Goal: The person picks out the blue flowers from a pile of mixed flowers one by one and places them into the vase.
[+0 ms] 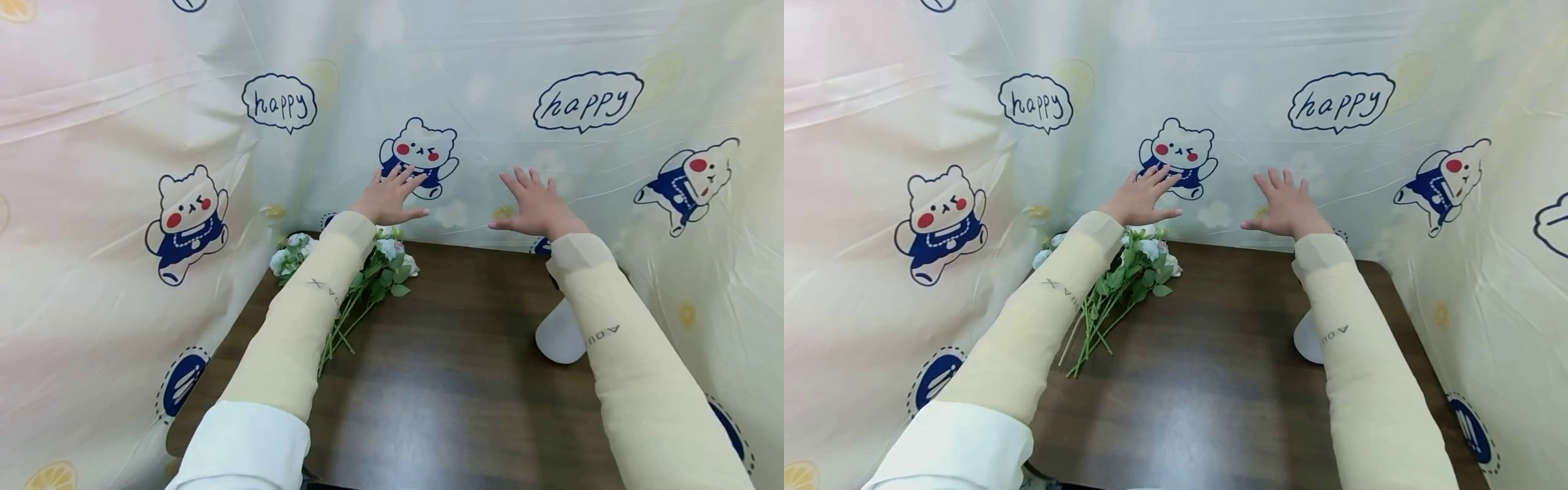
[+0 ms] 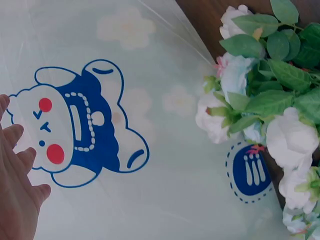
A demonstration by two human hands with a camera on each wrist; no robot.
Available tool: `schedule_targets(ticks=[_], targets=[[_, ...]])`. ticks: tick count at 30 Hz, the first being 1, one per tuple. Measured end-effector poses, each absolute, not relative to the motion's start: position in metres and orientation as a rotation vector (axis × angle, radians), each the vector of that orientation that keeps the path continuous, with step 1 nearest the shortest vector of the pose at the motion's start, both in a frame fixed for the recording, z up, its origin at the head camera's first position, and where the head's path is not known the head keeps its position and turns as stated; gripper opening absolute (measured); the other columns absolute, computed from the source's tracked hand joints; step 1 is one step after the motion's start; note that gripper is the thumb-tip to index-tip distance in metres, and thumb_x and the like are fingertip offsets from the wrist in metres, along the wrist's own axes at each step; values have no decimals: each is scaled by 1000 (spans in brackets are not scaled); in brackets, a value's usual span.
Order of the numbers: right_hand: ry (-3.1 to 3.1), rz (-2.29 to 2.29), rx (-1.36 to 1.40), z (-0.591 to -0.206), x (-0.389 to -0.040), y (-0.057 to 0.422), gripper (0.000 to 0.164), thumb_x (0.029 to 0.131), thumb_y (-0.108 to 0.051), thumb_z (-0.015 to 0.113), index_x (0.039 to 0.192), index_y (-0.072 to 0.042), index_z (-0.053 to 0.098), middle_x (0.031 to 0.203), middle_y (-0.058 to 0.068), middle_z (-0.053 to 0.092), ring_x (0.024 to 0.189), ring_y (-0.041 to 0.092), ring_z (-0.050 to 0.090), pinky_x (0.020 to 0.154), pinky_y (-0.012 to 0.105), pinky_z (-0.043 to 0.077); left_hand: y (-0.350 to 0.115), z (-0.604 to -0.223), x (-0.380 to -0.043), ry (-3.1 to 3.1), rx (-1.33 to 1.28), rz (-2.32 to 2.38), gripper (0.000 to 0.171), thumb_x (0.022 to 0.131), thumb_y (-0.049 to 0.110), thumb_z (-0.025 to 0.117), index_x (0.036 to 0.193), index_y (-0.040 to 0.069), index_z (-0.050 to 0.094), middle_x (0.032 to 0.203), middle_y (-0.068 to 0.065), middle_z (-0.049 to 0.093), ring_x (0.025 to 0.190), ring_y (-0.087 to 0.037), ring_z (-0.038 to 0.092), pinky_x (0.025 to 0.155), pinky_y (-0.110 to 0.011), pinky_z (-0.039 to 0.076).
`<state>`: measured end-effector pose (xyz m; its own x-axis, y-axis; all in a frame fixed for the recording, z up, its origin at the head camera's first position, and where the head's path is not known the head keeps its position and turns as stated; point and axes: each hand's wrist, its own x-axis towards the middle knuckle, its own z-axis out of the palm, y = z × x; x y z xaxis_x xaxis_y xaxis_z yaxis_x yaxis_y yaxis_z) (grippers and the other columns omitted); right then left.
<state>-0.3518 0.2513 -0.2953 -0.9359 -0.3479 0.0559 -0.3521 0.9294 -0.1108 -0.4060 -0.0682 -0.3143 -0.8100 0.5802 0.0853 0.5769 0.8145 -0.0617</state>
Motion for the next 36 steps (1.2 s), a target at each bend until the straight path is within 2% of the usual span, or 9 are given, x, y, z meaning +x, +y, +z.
schedule_targets(ticks=[7,12,21,28,32,36], targets=[[-3007,267,558,-286,-337,259,104,82,-61,67,156,-10,15,159,22,7,144,43,-3,108,66,-6,-69,-316,-400,-2892,-941,-26,86,90,75,36,157,28,9,162,-7,8,147,-29,6,114,-57,5],[-2978,339,567,-283,-325,270,102,83,-61,66,156,-9,17,158,24,11,145,42,-1,110,63,-6,-74,-314,-393,-2895,-944,-151,85,91,73,38,157,25,14,162,-6,9,147,-28,8,115,-54,5],[-2931,352,578,-289,-302,286,97,83,-59,67,154,-8,24,156,23,21,144,41,9,113,60,1,-92,-317,-381,-2864,-956,-228,85,91,73,37,157,22,16,161,-7,17,146,-27,16,115,-53,15],[-2852,424,574,-294,-282,303,94,84,-50,72,152,-4,28,153,25,27,144,41,13,113,60,3,-111,-326,-372,-2862,-918,-313,81,94,67,40,157,21,20,160,-8,20,144,-28,22,115,-49,19],[-2827,471,541,-296,-271,314,92,85,-48,72,152,-4,28,153,25,28,144,41,14,114,58,3,-124,-334,-367,-2840,-909,-341,80,94,66,42,156,19,21,159,-9,22,143,-28,24,114,-47,21],[-2819,570,472,-302,-259,328,91,86,-46,72,154,-8,25,155,21,25,144,41,14,111,63,11,-137,-339,-362,-2823,-900,-377,78,96,61,46,156,16,23,157,-11,25,142,-29,27,114,-47,23]])
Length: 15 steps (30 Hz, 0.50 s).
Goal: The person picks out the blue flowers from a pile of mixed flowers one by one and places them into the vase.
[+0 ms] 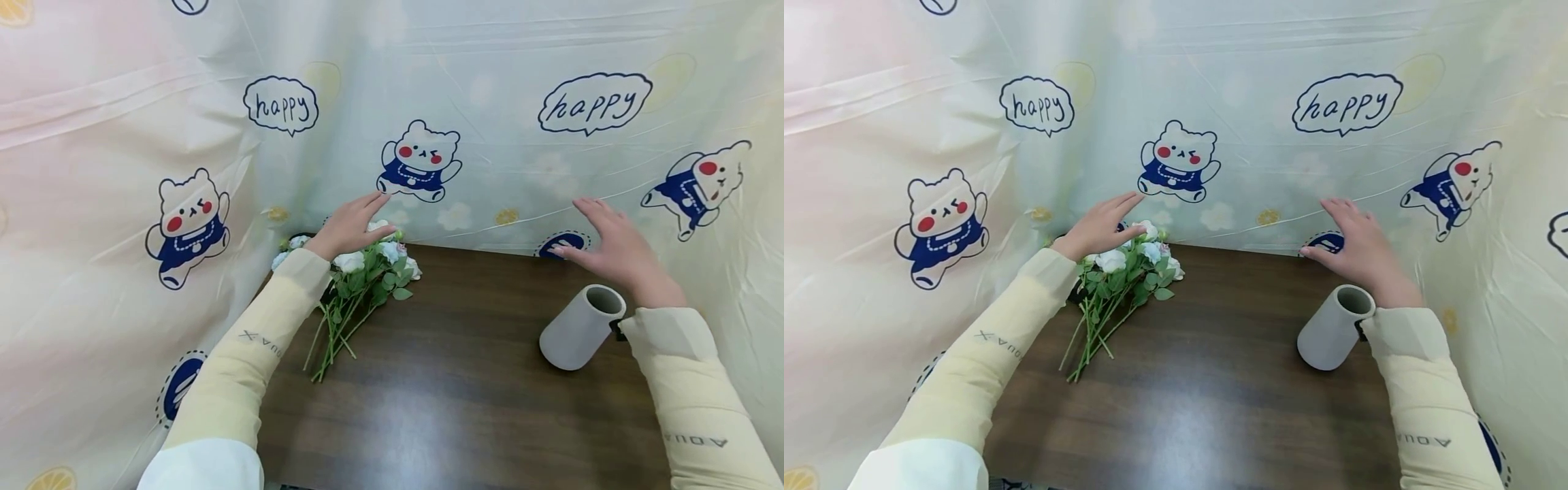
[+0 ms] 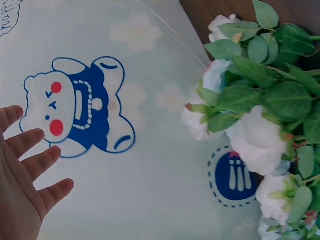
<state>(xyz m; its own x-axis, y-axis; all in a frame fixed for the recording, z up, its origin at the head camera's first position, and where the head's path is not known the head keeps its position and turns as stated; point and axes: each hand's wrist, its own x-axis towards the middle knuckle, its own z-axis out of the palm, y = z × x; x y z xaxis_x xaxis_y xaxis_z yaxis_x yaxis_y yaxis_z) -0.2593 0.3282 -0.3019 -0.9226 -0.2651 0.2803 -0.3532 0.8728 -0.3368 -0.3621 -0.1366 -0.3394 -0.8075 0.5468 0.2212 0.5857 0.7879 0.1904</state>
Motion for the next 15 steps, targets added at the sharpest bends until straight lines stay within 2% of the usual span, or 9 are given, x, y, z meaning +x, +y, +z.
schedule_targets(ticks=[5,15], targets=[[-2806,666,395,-316,-250,351,90,87,-43,72,156,-12,22,158,20,20,143,43,15,109,65,15,-152,-348,-357,-2851,-863,-420,77,96,60,45,156,16,22,157,-11,25,142,-31,26,114,-47,22],[-2779,879,215,-353,-221,385,86,91,-37,69,157,-16,18,158,21,17,141,48,15,106,70,14,-176,-377,-351,-2884,-772,-504,76,97,61,44,156,20,21,158,-9,25,141,-31,27,112,-52,24]])
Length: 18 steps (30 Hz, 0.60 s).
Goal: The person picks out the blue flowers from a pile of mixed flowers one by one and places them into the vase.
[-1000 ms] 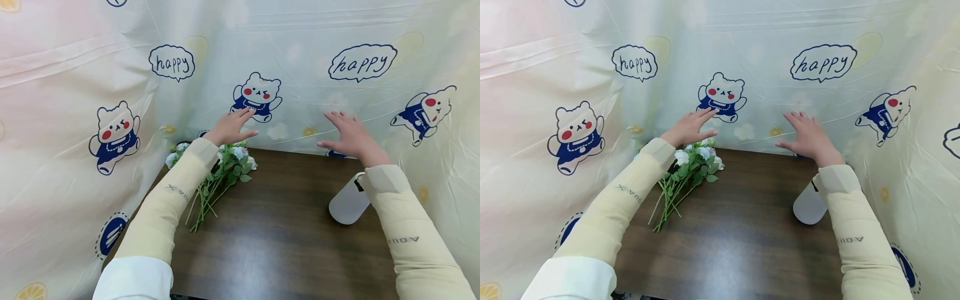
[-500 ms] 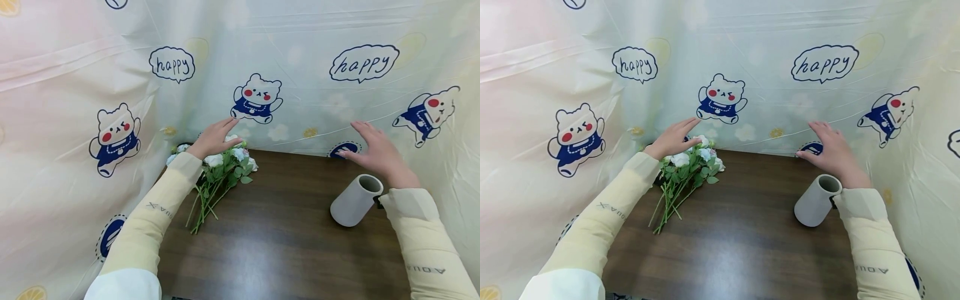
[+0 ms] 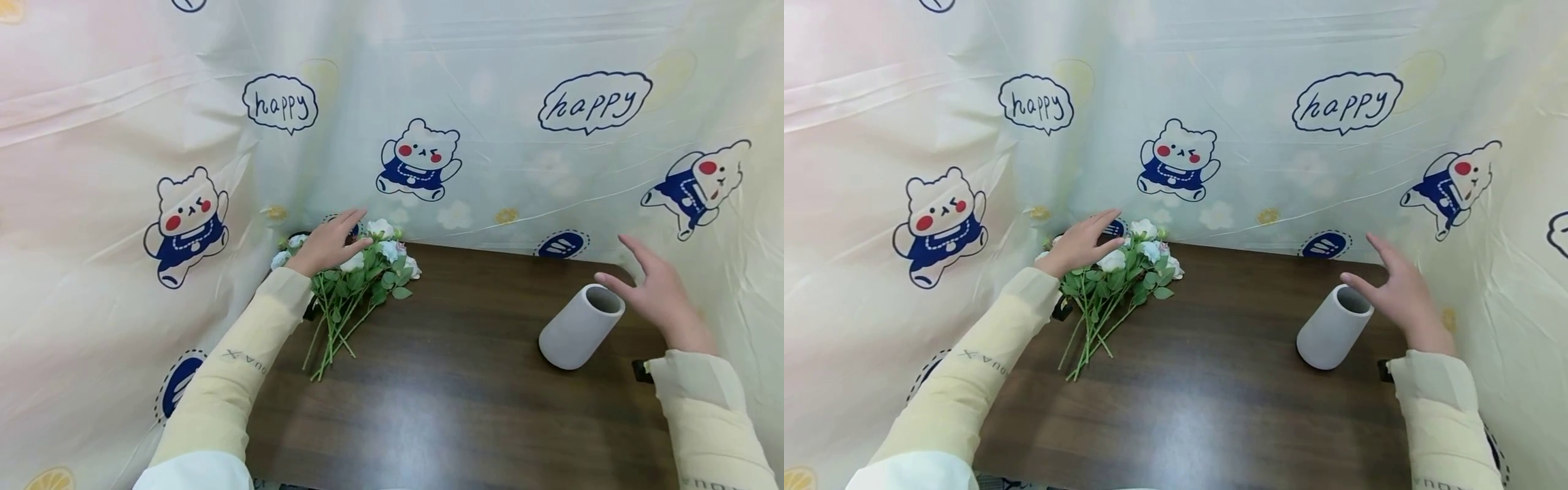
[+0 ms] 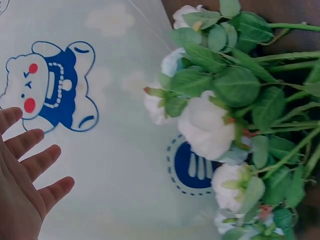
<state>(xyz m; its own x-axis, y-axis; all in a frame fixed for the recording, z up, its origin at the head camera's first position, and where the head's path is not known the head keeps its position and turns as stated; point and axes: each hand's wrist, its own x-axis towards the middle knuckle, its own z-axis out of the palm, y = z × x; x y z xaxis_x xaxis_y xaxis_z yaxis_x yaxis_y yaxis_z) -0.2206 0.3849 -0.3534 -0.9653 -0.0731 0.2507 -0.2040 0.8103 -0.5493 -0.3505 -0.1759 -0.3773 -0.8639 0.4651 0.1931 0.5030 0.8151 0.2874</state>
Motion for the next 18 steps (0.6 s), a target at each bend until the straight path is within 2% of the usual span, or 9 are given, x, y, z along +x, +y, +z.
schedule_targets(ticks=[4,7,8,10,11,13,15,18], targets=[[-2764,959,162,-373,-208,393,84,92,-36,67,157,-16,18,156,23,19,133,59,22,100,73,20,-185,-391,-346,-2908,-723,-557,72,98,57,46,156,21,23,157,-10,26,139,-33,31,109,-55,29],[-2734,1041,155,-388,-200,397,83,92,-32,68,157,-18,17,156,23,22,130,60,26,101,69,23,-192,-401,-343,-2927,-690,-585,71,98,56,46,155,20,24,157,-11,27,138,-34,32,108,-56,30],[-2716,1063,160,-392,-197,398,83,92,-30,68,157,-17,18,155,23,23,130,59,27,104,66,23,-194,-404,-343,-2926,-684,-598,72,98,57,45,155,19,25,157,-11,27,138,-35,32,108,-56,30],[-2686,1100,157,-400,-192,399,82,92,-27,68,157,-18,18,154,23,26,131,56,29,113,47,24,-199,-410,-342,-2929,-661,-623,73,98,59,44,155,17,25,157,-12,28,138,-35,32,108,-56,29],[-2673,1111,148,-404,-190,399,83,92,-26,69,157,-18,18,154,24,27,130,55,30,113,36,25,-201,-412,-341,-2931,-647,-649,74,97,59,44,155,16,25,156,-12,28,139,-35,32,109,-56,28],[-2657,1121,129,-410,-186,399,83,92,-25,70,157,-17,19,152,24,30,128,55,34,106,15,26,-206,-417,-339,-2939,-617,-697,75,97,60,43,155,15,25,156,-13,28,139,-36,30,109,-57,26],[-2655,1128,104,-416,-183,398,83,91,-26,70,156,-15,19,151,25,31,125,55,38,95,6,27,-210,-422,-337,-2955,-582,-720,77,97,62,40,155,13,25,156,-14,28,139,-37,30,109,-57,25],[-2665,1149,65,-424,-181,397,85,91,-27,71,156,-14,18,151,25,32,124,54,40,90,4,31,-215,-431,-335,-2975,-541,-745,77,98,62,38,155,12,25,156,-15,28,140,-37,28,110,-57,25]])
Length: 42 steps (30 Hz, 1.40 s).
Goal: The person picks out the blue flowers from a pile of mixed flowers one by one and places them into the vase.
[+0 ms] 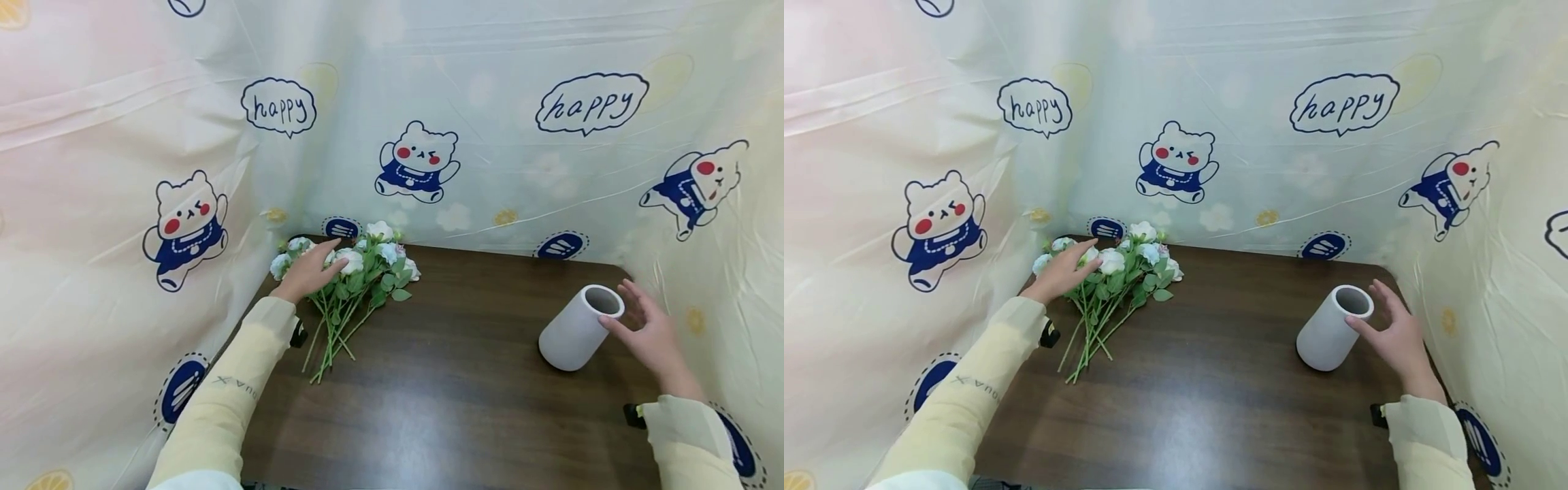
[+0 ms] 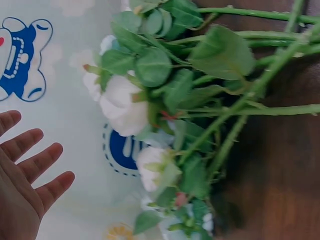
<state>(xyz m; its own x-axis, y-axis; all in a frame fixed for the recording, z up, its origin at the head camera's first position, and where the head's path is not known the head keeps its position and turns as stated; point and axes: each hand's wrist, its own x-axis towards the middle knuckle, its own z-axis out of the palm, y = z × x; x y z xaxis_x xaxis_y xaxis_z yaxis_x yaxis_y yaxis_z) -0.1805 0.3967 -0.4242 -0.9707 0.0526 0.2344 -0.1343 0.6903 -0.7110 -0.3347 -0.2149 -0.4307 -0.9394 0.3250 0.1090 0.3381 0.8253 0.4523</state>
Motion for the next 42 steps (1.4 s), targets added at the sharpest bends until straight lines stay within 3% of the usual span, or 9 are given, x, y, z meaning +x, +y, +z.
schedule_targets(ticks=[9,13,16,18,22,28,36,42], targets=[[-2644,1197,4,-447,-177,394,87,90,-27,71,157,-13,16,151,26,31,126,49,40,88,4,34,-237,-463,-327,-2982,-435,-760,71,100,55,40,151,6,33,151,-18,36,137,-39,33,108,-57,27],[-2620,1201,-33,-454,-176,391,87,89,-26,73,156,-12,18,147,27,35,121,21,49,83,4,37,-246,-476,-323,-2990,-354,-817,71,101,55,38,150,4,35,149,-22,36,135,-42,33,107,-60,26],[-2584,1207,-46,-459,-175,388,87,88,-25,75,155,-10,21,141,29,40,106,0,47,79,2,36,-253,-487,-321,-3004,-278,-868,76,99,61,34,149,4,35,149,-23,36,135,-44,33,106,-61,27],[-2558,1211,-51,-462,-176,387,86,87,-23,76,153,-8,23,137,27,44,101,-6,44,78,2,36,-256,-494,-320,-3012,-235,-887,79,98,64,32,149,4,36,149,-23,37,134,-43,35,105,-61,29],[-2516,1229,-74,-467,-178,384,83,84,-19,78,149,-4,29,129,20,48,96,-8,45,77,2,38,-262,-505,-319,-3014,-160,-924,77,99,62,34,148,1,38,146,-24,40,129,-44,41,102,-60,34],[-2522,1240,-141,-473,-182,384,83,83,-19,79,146,2,29,129,25,46,92,-10,43,72,3,39,-266,-521,-316,-3023,-81,-1014,72,100,55,41,147,2,38,138,-25,48,116,-42,53,93,-59,42],[-2520,1248,-170,-480,-184,382,79,83,-21,79,144,3,34,126,24,47,93,-8,43,71,3,40,-268,-535,-306,-2995,-11,-1109,61,102,38,48,146,-3,37,143,-28,42,120,-45,48,95,-60,40],[-2496,1246,-162,-482,-186,379,76,82,-19,80,141,3,37,118,14,51,91,-9,44,71,3,41,-270,-541,-303,-2953,47,-1160,60,102,34,51,146,-3,36,144,-29,40,123,-46,45,96,-60,39]])
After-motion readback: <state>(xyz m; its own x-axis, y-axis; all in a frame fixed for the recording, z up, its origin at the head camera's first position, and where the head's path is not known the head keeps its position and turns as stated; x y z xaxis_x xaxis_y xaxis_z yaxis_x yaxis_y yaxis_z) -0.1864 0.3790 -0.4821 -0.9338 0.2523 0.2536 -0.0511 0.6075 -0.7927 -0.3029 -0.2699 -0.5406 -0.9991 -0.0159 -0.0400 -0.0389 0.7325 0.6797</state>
